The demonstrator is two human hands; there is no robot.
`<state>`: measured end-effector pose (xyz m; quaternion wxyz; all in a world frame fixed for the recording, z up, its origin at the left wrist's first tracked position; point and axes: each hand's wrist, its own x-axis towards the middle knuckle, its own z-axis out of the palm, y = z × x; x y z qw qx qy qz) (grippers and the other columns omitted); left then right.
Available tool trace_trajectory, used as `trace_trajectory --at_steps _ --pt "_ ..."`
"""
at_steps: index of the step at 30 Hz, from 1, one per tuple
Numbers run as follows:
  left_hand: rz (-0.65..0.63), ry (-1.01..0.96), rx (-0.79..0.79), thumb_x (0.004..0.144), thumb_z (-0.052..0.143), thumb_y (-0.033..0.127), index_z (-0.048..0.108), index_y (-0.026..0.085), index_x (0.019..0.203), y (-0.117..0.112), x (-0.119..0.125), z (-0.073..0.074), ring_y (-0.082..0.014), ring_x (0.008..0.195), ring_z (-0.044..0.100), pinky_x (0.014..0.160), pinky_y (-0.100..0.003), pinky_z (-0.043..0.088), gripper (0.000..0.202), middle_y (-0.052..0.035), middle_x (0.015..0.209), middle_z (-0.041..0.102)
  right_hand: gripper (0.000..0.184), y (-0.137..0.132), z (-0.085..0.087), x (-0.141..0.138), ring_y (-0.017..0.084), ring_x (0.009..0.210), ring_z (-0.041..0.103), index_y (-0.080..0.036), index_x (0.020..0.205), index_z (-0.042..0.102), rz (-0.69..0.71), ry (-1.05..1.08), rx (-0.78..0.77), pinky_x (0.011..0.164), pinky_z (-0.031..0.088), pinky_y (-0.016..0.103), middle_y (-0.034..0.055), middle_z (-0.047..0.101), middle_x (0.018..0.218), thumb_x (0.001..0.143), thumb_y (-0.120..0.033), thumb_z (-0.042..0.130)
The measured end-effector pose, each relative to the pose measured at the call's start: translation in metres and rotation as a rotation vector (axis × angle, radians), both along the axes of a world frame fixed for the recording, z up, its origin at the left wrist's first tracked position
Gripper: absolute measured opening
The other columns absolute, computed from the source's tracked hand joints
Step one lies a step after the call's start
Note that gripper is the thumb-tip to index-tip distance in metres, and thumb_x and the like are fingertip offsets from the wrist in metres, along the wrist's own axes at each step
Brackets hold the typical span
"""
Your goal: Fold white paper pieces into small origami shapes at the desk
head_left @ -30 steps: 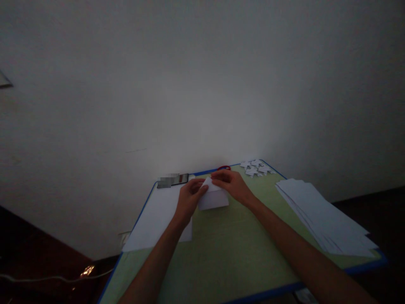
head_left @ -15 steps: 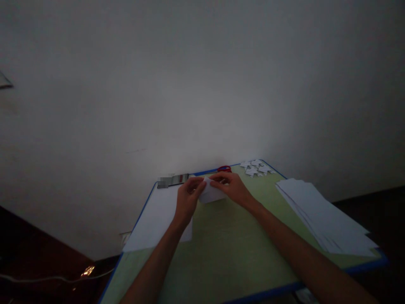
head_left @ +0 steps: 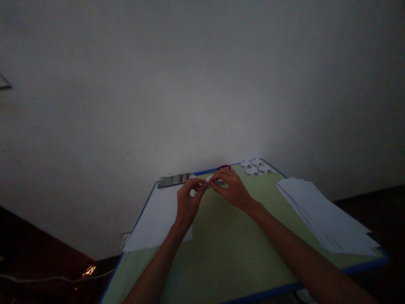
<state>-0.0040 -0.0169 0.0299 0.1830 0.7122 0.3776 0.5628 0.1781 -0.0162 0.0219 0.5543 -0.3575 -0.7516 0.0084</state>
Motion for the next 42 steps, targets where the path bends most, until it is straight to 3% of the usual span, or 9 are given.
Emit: trace_trajectory --at_steps 14,26,32,36,40,42 --pt "-0.023 0.134 0.101 0.091 0.066 0.030 0.068 0.021 0.084 0.000 -0.001 -0.001 -0.0170 0.071 0.060 0.070 -0.029 0.045 0.011 -0.0018 0.079 0.068 0.006 0.004 -0.002 0.004 0.024 0.094 0.064 -0.024 0.088 0.070 -0.040 -0.157 0.036 0.092 0.041 0.041 0.0048 0.074 0.091 0.091 -0.019 0.068" --pt "0.137 0.051 0.037 0.090 0.065 0.034 0.067 0.021 0.087 0.012 -0.009 -0.001 -0.0183 0.074 0.061 0.071 -0.030 0.045 0.014 -0.0024 0.082 0.071 0.012 0.024 -0.016 0.036 0.024 0.089 0.065 -0.022 0.081 0.069 -0.071 -0.065 -0.013 0.086 0.045 0.040 0.0066 0.073 0.086 0.089 -0.015 0.063" --pt "0.147 0.061 0.084 0.092 0.063 0.034 0.067 0.021 0.088 0.013 -0.008 -0.001 -0.0181 0.074 0.061 0.071 -0.030 0.045 0.014 -0.0027 0.082 0.071 0.010 0.018 -0.015 0.029 0.024 0.092 0.064 -0.022 0.096 0.071 -0.115 0.058 0.005 0.086 0.049 0.040 0.0089 0.072 0.094 0.094 -0.020 0.062" --pt "0.112 0.112 0.163 0.092 0.064 0.030 0.066 0.020 0.089 0.014 -0.007 -0.005 -0.0168 0.072 0.061 0.070 -0.029 0.046 0.010 -0.0018 0.082 0.071 0.025 0.015 -0.017 0.017 0.027 0.108 0.063 -0.023 0.116 0.072 -0.051 -0.023 0.033 0.102 0.045 0.046 0.0092 0.074 0.111 0.092 -0.029 0.073" --pt "0.114 0.128 0.217 0.093 0.064 0.027 0.066 0.020 0.089 0.017 -0.009 -0.009 -0.0165 0.072 0.062 0.069 -0.029 0.047 0.008 -0.0016 0.082 0.071 0.008 0.018 -0.019 0.013 0.025 0.096 0.066 -0.023 0.099 0.076 -0.012 -0.053 0.038 0.091 0.046 0.042 0.0062 0.077 0.096 0.095 -0.027 0.071" --pt "0.130 0.136 0.233 0.093 0.064 0.026 0.066 0.020 0.089 0.018 -0.010 -0.011 -0.0169 0.072 0.062 0.069 -0.029 0.047 0.008 -0.0016 0.082 0.071 0.008 0.020 -0.019 0.013 0.023 0.090 0.066 -0.022 0.092 0.077 -0.013 -0.042 0.038 0.087 0.046 0.040 0.0049 0.077 0.090 0.095 -0.026 0.071"
